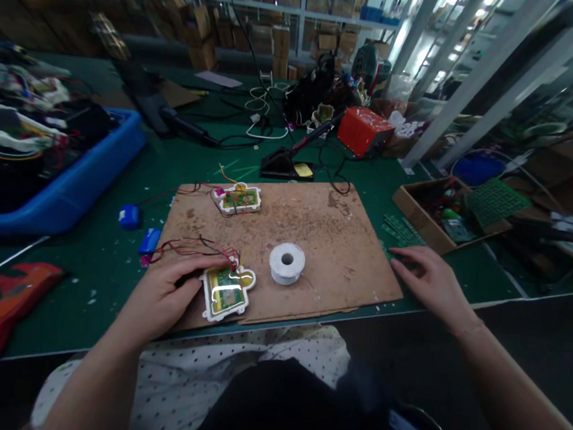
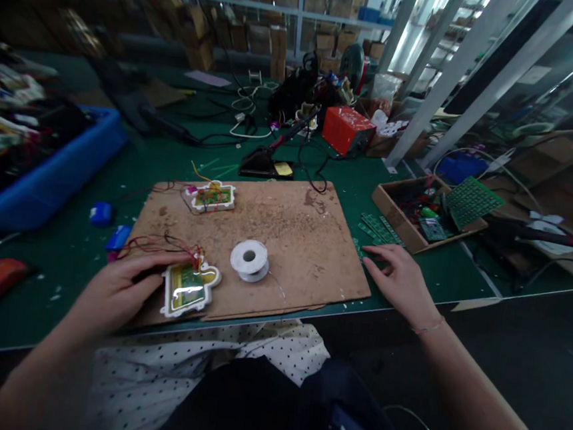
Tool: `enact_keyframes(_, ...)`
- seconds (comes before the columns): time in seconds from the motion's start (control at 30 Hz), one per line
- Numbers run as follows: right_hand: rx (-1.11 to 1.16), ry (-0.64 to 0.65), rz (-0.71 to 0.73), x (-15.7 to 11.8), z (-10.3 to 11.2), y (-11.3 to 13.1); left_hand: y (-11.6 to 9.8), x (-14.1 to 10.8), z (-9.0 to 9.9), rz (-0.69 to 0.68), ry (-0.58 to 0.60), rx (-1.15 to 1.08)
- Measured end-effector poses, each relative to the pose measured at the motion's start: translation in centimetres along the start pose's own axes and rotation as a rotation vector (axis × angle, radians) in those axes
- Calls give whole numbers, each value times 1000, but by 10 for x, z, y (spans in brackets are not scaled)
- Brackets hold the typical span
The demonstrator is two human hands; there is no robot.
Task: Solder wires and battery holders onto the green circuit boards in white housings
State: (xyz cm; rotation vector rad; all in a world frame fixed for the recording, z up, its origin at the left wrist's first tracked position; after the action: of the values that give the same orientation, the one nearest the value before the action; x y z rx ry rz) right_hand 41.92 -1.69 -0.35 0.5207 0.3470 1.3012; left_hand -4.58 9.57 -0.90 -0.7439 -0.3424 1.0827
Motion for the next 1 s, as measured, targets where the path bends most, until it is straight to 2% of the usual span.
enact_keyframes(0.17, 6, 22, -4, 4, 4, -6, 15, -24, 16, 156, -260, -148)
enact_keyframes(0.3, 84, -50, -43, 3, 8, -12, 10, -31, 17, 150, -306, -180)
enact_keyframes(0.53, 450, -233, -306, -3, 2, -27, 16, -33, 21, 147, -415, -190)
enact_keyframes(0.73, 710, -234, -367, -12, -5, 2, 22, -34, 21, 122, -440, -164)
enact_keyframes(1.0, 809, -157, -312, -12, -11, 52, 21, -34, 21, 92, -447, -193)
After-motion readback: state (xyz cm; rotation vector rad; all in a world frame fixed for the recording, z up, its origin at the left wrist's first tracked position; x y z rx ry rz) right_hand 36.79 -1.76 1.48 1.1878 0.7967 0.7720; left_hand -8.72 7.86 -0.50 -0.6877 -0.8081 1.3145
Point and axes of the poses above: each hand's wrist, its own x-axis towards the middle knuckle, its own z-axis out of the back of the hand, y = z × x, the point moved 8 cm from there along x, towards the middle knuckle, and after that the axes turned 7 degrees about y, right-handed, at the moved point
